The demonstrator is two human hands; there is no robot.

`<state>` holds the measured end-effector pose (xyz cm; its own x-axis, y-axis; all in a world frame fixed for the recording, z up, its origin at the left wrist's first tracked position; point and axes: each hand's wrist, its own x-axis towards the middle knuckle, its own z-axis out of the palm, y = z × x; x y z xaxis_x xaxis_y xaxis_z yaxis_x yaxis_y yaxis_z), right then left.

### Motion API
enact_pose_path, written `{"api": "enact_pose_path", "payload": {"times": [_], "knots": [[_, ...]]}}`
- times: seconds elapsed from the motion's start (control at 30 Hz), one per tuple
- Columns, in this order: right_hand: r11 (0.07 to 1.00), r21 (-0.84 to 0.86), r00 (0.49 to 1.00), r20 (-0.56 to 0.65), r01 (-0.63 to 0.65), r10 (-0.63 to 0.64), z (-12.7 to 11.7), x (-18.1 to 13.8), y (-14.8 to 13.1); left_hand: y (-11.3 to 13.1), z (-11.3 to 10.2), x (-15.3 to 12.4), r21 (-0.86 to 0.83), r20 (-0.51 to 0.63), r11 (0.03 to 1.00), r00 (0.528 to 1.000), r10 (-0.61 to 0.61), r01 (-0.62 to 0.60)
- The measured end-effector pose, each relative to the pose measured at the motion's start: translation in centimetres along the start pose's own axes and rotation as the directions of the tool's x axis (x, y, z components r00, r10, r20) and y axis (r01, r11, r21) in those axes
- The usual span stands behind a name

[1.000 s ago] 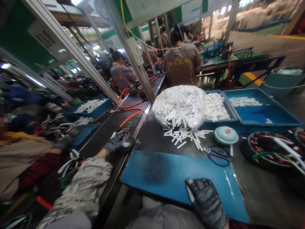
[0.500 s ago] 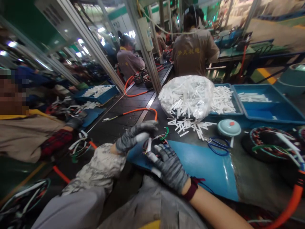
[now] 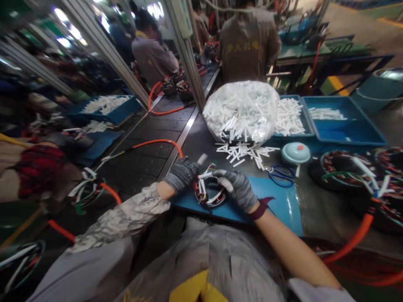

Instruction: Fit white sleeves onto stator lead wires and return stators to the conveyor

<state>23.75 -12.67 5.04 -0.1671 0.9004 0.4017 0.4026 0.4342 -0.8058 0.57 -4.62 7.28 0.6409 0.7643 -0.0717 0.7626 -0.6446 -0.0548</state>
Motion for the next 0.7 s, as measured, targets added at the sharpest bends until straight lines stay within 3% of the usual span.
{"api": "enact_pose_path", "payload": {"times": [0.1, 0.23, 0.33, 0.43, 0.5, 0.6, 0.7], "knots": [[0.982, 0.146, 0.992, -0.008, -0.122, 0.124, -0.8, 1.1, -0.2, 0.2, -0.2, -1.2, -0.065, 0.115, 0.995, 0.991, -0.062, 0.07], [0.974, 0.163, 0.987, 0.04, -0.159, 0.154, -2.7, 0.0, -0.1, -1.5, -0.9, -2.5, -0.35, 0.181, 0.937, 0.982, 0.058, 0.009], [0.964, 0.211, 0.975, 0.182, -0.163, 0.125, -4.8, -1.5, 0.2, -1.9, -2.0, -3.0, -0.654, 0.0, 0.748, 0.988, 0.151, -0.114], [0.947, 0.271, 0.949, 0.303, -0.175, 0.088, -5.6, -2.3, 0.4, 0.2, -3.0, -2.5, -0.76, -0.203, 0.6, 0.968, 0.145, -0.249], [0.934, 0.302, 0.945, 0.313, -0.192, 0.093, -5.2, -2.2, 0.6, 2.4, -3.2, -1.6, -0.678, -0.213, 0.683, 0.962, 0.169, -0.27], [0.9, 0.359, 0.946, 0.291, -0.248, 0.145, -4.2, -1.4, 0.9, 4.8, -2.7, -0.7, -0.449, -0.14, 0.871, 0.979, 0.151, -0.198], [0.848, 0.396, 0.914, 0.339, -0.352, 0.222, -4.0, 0.2, 1.0, 4.9, -1.9, -0.8, -0.349, -0.145, 0.922, 0.982, 0.125, -0.169]]}}
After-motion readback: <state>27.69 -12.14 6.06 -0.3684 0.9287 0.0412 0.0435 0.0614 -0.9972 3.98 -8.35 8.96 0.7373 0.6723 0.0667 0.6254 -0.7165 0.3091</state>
